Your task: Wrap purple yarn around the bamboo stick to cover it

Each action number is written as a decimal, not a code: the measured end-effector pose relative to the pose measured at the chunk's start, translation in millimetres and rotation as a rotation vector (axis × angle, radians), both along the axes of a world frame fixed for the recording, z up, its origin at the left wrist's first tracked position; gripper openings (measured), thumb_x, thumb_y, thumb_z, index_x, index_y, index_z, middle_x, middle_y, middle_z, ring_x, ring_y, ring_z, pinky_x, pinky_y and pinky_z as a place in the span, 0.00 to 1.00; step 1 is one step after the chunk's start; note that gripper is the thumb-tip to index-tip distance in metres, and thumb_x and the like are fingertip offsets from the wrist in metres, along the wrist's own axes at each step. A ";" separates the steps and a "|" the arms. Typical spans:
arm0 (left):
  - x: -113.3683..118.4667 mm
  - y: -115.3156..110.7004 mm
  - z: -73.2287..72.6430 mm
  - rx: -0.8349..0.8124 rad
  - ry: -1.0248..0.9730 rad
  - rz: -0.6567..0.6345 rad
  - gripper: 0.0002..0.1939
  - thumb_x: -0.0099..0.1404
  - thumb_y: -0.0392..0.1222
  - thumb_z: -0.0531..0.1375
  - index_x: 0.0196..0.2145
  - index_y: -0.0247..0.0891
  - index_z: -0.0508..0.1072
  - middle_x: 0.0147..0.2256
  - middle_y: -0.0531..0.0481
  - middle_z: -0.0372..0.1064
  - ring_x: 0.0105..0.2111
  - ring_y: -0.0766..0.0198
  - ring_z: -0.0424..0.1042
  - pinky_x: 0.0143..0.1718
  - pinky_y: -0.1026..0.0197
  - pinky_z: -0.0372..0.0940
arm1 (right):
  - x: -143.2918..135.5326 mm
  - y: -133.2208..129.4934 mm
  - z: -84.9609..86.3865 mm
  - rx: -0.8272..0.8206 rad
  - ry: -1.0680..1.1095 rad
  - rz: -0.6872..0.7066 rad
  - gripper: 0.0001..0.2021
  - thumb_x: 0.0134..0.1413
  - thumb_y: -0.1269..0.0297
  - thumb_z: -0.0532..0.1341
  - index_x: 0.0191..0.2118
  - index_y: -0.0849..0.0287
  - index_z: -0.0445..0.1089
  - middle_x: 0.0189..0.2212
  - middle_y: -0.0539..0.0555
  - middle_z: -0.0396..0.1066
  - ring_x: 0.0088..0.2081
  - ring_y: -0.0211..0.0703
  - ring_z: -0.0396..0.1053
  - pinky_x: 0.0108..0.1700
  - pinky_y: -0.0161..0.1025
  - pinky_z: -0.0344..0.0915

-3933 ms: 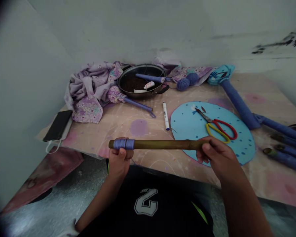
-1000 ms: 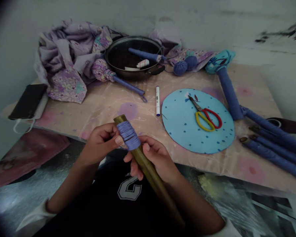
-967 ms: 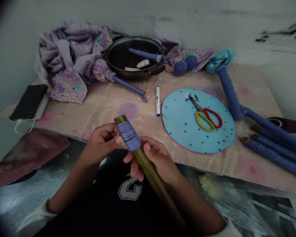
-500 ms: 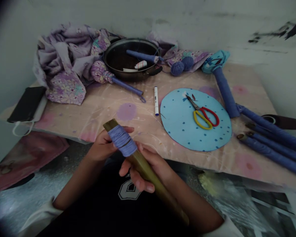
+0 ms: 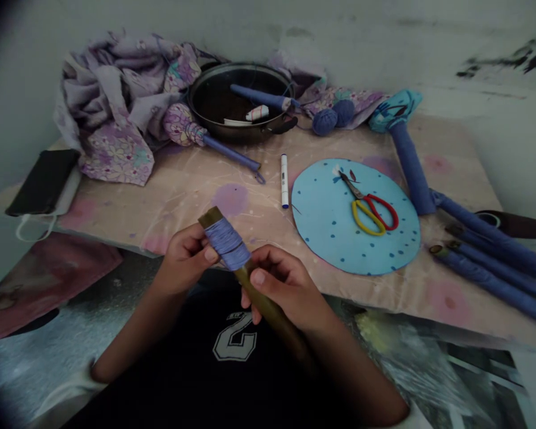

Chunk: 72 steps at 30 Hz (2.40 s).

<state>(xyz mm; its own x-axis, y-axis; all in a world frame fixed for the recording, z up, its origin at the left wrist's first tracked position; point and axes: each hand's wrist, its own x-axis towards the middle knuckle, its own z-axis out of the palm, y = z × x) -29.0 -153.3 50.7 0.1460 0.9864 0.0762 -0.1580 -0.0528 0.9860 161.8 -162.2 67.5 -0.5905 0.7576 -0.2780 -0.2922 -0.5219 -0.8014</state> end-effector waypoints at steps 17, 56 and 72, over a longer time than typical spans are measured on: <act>9.6 4.5 2.6 -0.071 -0.100 -0.020 0.19 0.55 0.53 0.63 0.37 0.35 0.71 0.21 0.56 0.59 0.19 0.73 0.57 0.20 0.68 0.53 | -10.9 -2.9 -10.1 -0.103 0.141 -0.040 0.12 0.60 0.54 0.55 0.41 0.57 0.62 0.26 0.51 0.73 0.19 0.35 0.71 0.15 0.27 0.63; 10.5 -2.2 18.1 -0.136 0.007 0.174 0.09 0.57 0.44 0.63 0.29 0.35 0.68 0.18 0.60 0.53 0.17 0.76 0.49 0.18 0.69 0.44 | -9.5 -0.5 -11.3 0.037 0.051 -0.204 0.08 0.55 0.60 0.62 0.37 0.57 0.66 0.28 0.51 0.73 0.22 0.33 0.68 0.18 0.27 0.63; 12.6 -5.7 31.9 -0.117 0.138 0.173 0.09 0.59 0.42 0.60 0.26 0.35 0.66 0.19 0.58 0.56 0.18 0.75 0.51 0.18 0.70 0.48 | -6.4 -5.0 -5.9 0.015 0.078 -0.195 0.08 0.54 0.60 0.62 0.37 0.57 0.67 0.28 0.51 0.74 0.22 0.32 0.68 0.18 0.27 0.64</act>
<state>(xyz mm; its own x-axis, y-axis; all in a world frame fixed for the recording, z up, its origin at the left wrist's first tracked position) -16.4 -159.0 82.6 -0.0245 0.9985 -0.0488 -0.0198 0.0483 0.9986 155.4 -167.2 61.7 -0.4513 0.8635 -0.2250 -0.4482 -0.4374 -0.7796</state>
